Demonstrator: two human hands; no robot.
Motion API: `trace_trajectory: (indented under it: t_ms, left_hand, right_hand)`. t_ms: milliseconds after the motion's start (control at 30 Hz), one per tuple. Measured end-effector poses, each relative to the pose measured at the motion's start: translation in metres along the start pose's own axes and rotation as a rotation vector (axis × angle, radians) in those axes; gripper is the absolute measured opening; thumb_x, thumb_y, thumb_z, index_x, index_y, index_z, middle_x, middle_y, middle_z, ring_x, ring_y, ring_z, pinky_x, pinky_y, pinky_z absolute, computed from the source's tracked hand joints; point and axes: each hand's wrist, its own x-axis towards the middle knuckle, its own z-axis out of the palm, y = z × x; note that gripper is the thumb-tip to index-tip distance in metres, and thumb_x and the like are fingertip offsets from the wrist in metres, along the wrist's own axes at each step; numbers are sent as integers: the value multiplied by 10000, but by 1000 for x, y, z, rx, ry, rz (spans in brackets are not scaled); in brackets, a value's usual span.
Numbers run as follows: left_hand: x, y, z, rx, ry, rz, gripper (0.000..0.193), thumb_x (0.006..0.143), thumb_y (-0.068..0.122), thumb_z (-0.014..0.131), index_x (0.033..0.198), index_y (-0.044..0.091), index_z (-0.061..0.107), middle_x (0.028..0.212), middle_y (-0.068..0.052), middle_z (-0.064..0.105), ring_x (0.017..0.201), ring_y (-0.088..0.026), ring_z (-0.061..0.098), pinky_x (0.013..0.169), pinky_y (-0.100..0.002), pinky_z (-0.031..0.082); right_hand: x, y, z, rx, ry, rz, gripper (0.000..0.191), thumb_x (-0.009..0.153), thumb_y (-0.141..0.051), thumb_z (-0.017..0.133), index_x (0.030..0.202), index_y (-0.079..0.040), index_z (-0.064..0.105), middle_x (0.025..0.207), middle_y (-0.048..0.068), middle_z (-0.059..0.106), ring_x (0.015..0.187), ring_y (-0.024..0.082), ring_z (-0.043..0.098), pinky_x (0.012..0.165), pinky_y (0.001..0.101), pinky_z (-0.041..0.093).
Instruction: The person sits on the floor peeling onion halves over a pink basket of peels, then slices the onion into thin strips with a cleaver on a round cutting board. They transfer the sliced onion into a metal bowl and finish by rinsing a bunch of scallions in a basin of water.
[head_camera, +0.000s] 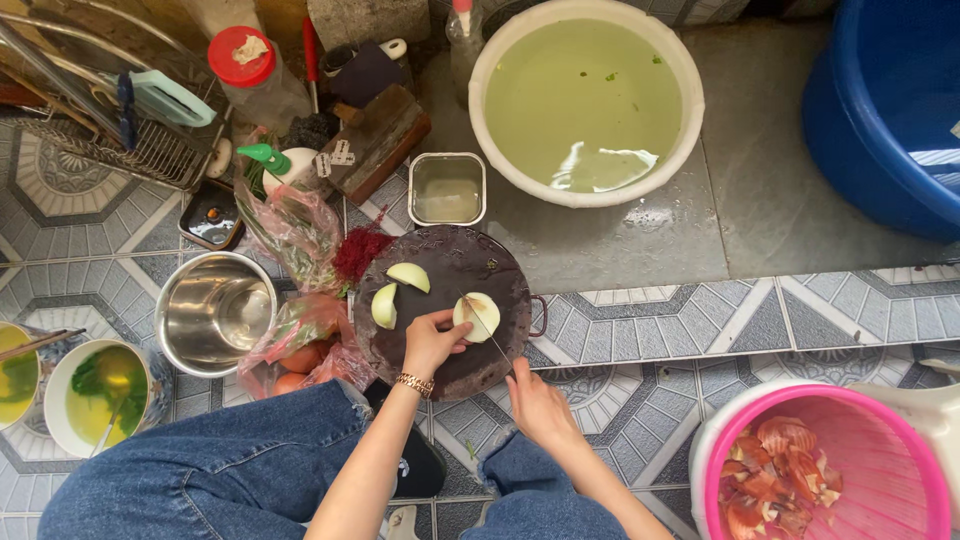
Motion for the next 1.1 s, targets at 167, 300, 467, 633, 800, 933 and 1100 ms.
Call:
trace_trajectory:
  t_ms: [167, 300, 467, 633, 800, 933, 1100]
  left_hand:
    - [2, -1, 0, 32, 5, 13, 359, 836, 66, 787, 1183, -17, 747, 945, -115, 793, 734, -155, 775, 585, -270, 634]
    - [1, -1, -1, 37, -3, 28, 372, 839, 64, 785, 1201, -5, 740, 971, -99, 794, 751, -155, 783, 593, -271, 646]
    - [-4, 0, 3, 44, 46, 35, 403, 826, 58, 796, 1219, -2, 730, 998, -109, 791, 762, -188, 784, 587, -287, 653]
    - [-11, -1, 5, 144, 77, 38, 438, 836, 76, 811, 1253, -8, 707, 990, -146, 798, 761, -180, 790, 591, -288, 645]
    - [-20, -8, 5, 35, 82, 17, 403, 830, 82, 788, 1218, 8, 707, 1102, -89, 767, 798, -159, 776, 600, -289, 648]
    - [-21, -10, 4, 26, 110, 50, 405, 839, 114, 794, 1224, 32, 702, 1158, -51, 748, 817, -159, 776, 614, -277, 639]
    - [-31, -2, 3, 87, 155, 179, 382, 841, 131, 785, 1205, 60, 695, 1144, -48, 707, 852, -174, 791, 642, -286, 611]
  right_hand:
    - [10, -7, -1, 18, -67, 32, 248, 1042, -257, 486, 1072, -29, 393, 735, 274, 678, 717, 512, 671, 617, 609, 518]
    - [18, -15, -6, -8, -68, 22, 246, 1052, -254, 484, 1085, -27, 398, 701, 272, 674, 723, 498, 677, 621, 602, 523]
    - [24, -22, -7, -14, -13, 6, 245, 1032, -239, 496, 1091, -19, 407, 696, 266, 680, 705, 495, 680, 599, 595, 526]
    - [32, -29, 2, -71, 58, -42, 218, 1054, -233, 512, 1057, -31, 431, 684, 256, 678, 681, 471, 683, 584, 578, 535]
    - [31, -26, 3, -193, 138, -99, 266, 1030, -266, 549, 1096, -35, 435, 652, 210, 685, 584, 434, 684, 511, 533, 545]
    - [30, -23, -1, -49, 106, -9, 623, 970, -310, 638, 1373, 8, 285, 642, 236, 686, 587, 442, 678, 557, 542, 540]
    - [44, -22, -16, 132, -59, 21, 1126, 843, -243, 722, 1615, -154, -93, 696, 273, 699, 638, 465, 675, 610, 543, 546]
